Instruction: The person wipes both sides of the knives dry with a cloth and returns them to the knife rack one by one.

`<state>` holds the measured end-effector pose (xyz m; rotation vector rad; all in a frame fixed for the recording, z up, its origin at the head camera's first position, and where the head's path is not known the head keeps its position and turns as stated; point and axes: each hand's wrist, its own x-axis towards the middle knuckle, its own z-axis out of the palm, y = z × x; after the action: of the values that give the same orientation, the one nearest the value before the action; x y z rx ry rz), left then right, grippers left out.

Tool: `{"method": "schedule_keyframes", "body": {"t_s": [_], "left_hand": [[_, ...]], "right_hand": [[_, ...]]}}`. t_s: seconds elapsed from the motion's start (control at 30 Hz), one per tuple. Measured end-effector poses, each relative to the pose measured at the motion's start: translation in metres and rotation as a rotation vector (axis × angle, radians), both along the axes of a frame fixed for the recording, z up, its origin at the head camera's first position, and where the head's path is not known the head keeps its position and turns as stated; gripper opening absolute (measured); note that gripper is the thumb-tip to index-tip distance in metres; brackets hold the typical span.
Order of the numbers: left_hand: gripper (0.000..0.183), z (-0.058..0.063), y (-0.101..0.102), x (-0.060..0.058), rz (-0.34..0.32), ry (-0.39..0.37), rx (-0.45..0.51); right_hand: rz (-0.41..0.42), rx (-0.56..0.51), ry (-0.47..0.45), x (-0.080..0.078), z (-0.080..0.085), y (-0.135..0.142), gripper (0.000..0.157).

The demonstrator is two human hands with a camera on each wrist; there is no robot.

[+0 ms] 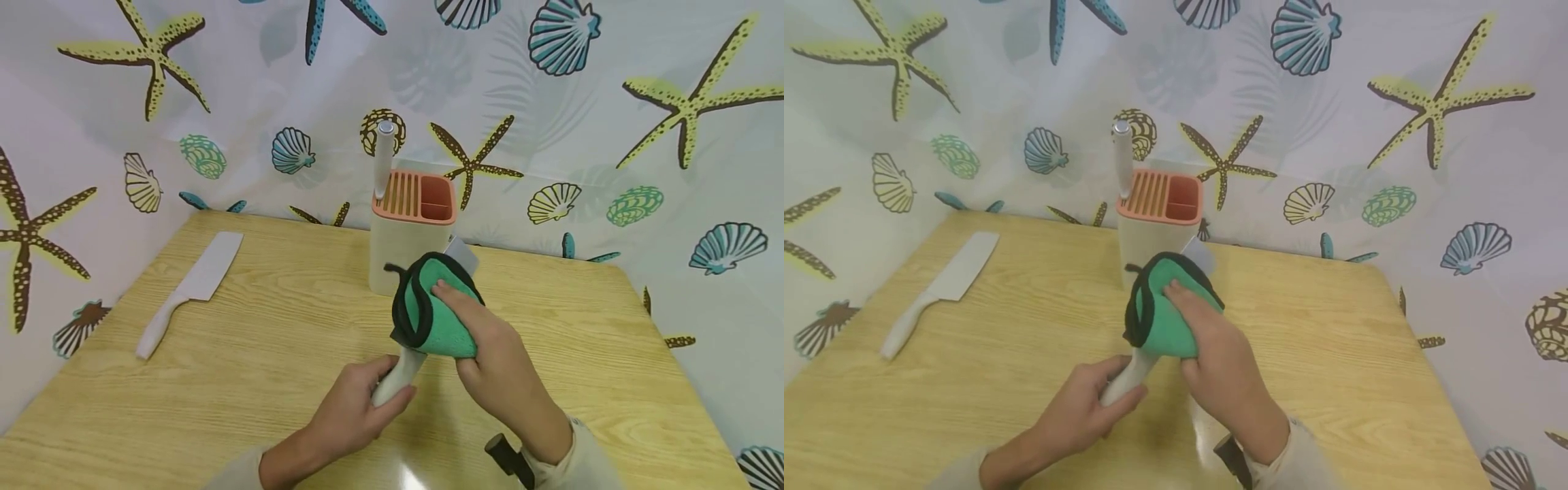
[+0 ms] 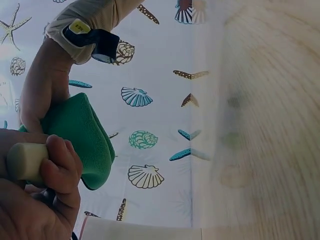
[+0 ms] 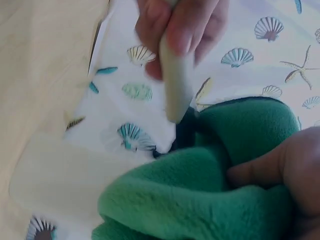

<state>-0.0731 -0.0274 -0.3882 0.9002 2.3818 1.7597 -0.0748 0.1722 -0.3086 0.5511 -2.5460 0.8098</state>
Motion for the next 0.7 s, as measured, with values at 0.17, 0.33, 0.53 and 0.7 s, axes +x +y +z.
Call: {"method": "schedule_keyframes", "body": {"t_s": [0.17, 0.33, 0.53, 0.7], "left_hand": [[0.021, 0.001, 0.000, 0.005, -0.053, -0.042, 0.005], [0.021, -0.001, 0.000, 0.008, -0.095, -0.108, 0.001], [0.028, 0.002, 0.000, 0.005, -0.112, -0.283, 0.019], [0.025, 0.007, -0.004, 0.001, -0.073, -0.259, 0.003]], "right_hand": [[-0.069, -0.025, 0.023, -0.015, 0.001, 0.015, 0.070], [-0.159, -0.057, 0.008, -0.033, -0.006, 0.037, 0.059], [-0.345, -0.062, -0.027, -0.061, -0.022, 0.075, 0.017], [-0.382, 0.143, -0.225, -0.074, -0.055, 0.103, 0.048]]}}
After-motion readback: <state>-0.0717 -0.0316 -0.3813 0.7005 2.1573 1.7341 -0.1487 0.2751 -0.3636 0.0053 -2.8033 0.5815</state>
